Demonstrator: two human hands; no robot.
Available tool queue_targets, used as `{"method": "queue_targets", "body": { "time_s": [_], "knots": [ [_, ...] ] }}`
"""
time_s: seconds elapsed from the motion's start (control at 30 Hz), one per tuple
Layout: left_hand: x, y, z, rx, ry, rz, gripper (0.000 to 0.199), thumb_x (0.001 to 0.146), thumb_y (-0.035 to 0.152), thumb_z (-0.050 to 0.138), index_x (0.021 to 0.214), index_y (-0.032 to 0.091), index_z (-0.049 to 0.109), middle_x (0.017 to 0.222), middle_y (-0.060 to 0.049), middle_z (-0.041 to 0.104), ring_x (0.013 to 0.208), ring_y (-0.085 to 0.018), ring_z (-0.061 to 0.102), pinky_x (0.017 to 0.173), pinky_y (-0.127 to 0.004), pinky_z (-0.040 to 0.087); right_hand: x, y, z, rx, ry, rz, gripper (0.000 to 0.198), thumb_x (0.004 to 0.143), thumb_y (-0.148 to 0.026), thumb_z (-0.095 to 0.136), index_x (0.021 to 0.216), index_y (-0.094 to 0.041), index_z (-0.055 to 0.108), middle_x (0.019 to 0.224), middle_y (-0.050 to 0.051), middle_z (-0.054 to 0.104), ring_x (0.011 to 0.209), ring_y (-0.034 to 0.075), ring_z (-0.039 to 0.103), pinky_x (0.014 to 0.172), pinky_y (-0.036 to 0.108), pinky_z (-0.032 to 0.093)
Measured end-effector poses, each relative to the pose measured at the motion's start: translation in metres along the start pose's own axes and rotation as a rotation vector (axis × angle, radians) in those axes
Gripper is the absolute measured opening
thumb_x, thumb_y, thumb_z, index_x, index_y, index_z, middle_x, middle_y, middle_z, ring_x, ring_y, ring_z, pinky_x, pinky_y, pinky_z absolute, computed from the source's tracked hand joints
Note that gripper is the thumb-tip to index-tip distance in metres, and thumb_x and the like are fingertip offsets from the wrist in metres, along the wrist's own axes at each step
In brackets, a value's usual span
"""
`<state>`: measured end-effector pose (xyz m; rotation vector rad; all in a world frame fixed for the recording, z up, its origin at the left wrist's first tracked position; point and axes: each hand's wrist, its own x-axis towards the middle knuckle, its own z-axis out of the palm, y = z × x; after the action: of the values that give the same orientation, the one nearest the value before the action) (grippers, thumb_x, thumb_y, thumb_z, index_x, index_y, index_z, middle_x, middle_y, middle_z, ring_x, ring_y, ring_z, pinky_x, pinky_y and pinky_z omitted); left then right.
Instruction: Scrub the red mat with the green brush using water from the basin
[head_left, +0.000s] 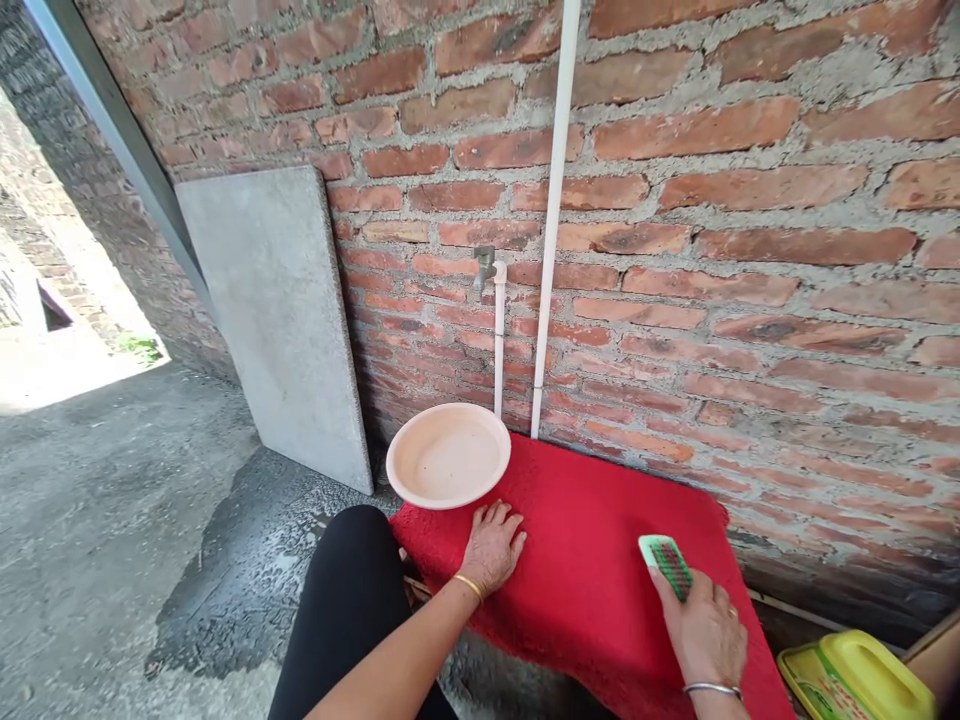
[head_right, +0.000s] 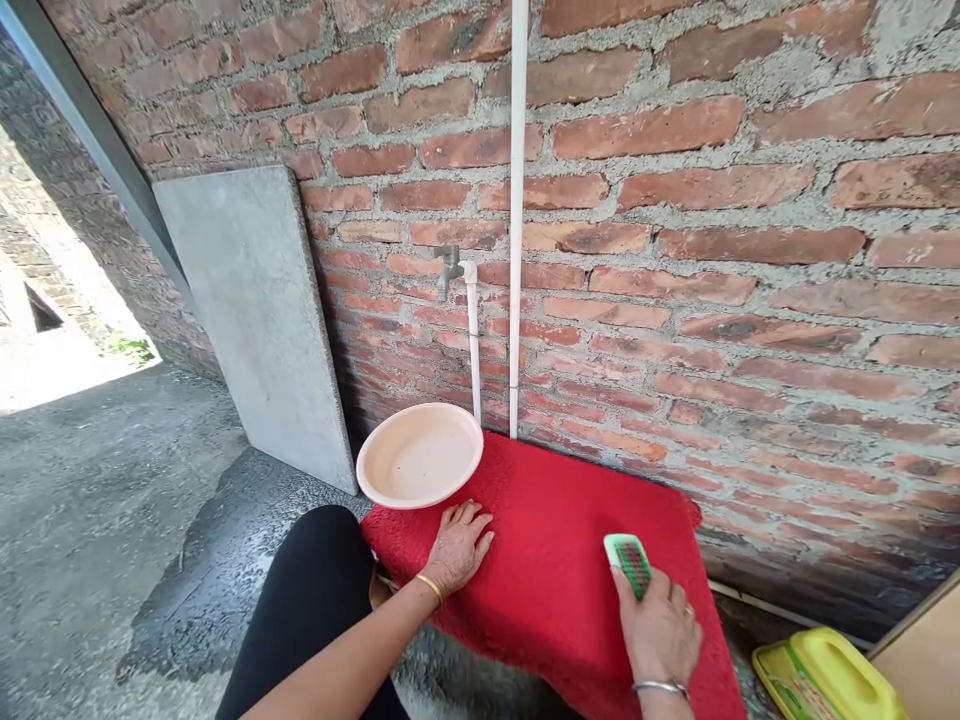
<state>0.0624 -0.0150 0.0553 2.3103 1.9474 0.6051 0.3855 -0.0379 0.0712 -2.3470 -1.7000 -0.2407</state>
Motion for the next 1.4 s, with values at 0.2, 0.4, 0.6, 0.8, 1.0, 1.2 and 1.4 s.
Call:
{"method": "queue_targets", "body": {
  "time_s": [0.2,0.4,0.6,0.8,1.0,1.2,1.4],
  "knots": [
    [0.002,-0.003,-0.001,0.015,-0.049,0.002,0.034,0.098,0.021,0.042,0.126,0.026,0.062,0.136,-0.006,0.058,0.133,-0.025,0.046,0.113,-0.047,0.033,-0.025,-0.088,0.009,0.166,-0.013,-0.377,0.046,0.097,-0.055,0.043,0.114,-0.017,0.063,0.109,0.014,0.068,0.097,0.028,0.064,0.084,0.039,0.045],
    [0.001,-0.003,-0.001,0.016,-0.062,-0.001,0.037,0.095,0.018,0.044,0.126,0.026,0.062,0.136,-0.007,0.058,0.132,-0.025,0.046,0.113,-0.046,0.033,-0.020,-0.087,0.006,0.051,-0.067,-0.393,0.041,0.096,-0.052,0.050,0.112,-0.017,0.065,0.107,0.014,0.068,0.098,0.029,0.065,0.085,0.040,0.045],
    [0.001,-0.002,0.000,0.000,-0.052,-0.005,0.035,0.095,0.020,0.045,0.125,0.026,0.063,0.136,-0.007,0.058,0.132,-0.025,0.046,0.114,-0.047,0.032,0.013,-0.009,0.009,-0.057,0.003,0.032,0.056,0.093,-0.060,0.047,0.115,-0.011,0.061,0.101,0.018,0.066,0.088,0.032,0.065,0.071,0.039,0.044],
    [0.002,-0.001,0.000,-0.012,-0.052,-0.010,0.035,0.096,0.022,0.044,0.126,0.025,0.063,0.136,-0.008,0.058,0.133,-0.025,0.046,0.114,-0.048,0.031,-0.006,-0.053,0.019,0.101,0.046,-0.262,0.053,0.097,-0.060,0.038,0.114,-0.015,0.063,0.107,0.016,0.067,0.095,0.028,0.064,0.078,0.038,0.043],
    [0.002,0.000,0.000,0.007,-0.056,-0.020,0.035,0.096,0.022,0.045,0.126,0.025,0.062,0.136,-0.007,0.058,0.133,-0.026,0.045,0.114,-0.048,0.031,-0.032,-0.119,0.014,0.109,-0.068,-0.501,0.043,0.097,-0.056,0.045,0.114,-0.021,0.064,0.112,0.012,0.067,0.101,0.027,0.063,0.087,0.038,0.043],
    [0.002,0.000,0.002,0.014,-0.066,-0.023,0.035,0.096,0.023,0.045,0.127,0.025,0.062,0.137,-0.008,0.057,0.134,-0.026,0.045,0.115,-0.049,0.031,0.001,-0.061,0.007,-0.037,-0.052,-0.172,0.050,0.097,-0.056,0.044,0.113,-0.012,0.062,0.103,0.017,0.066,0.094,0.030,0.065,0.076,0.038,0.043],
    [0.002,0.001,0.003,0.009,-0.071,-0.024,0.035,0.097,0.024,0.044,0.127,0.025,0.060,0.138,-0.008,0.056,0.135,-0.026,0.044,0.115,-0.050,0.030,0.015,-0.010,0.017,-0.043,0.022,0.025,0.062,0.096,-0.064,0.034,0.117,-0.012,0.060,0.103,0.019,0.065,0.089,0.032,0.065,0.070,0.039,0.042]
  ]
}}
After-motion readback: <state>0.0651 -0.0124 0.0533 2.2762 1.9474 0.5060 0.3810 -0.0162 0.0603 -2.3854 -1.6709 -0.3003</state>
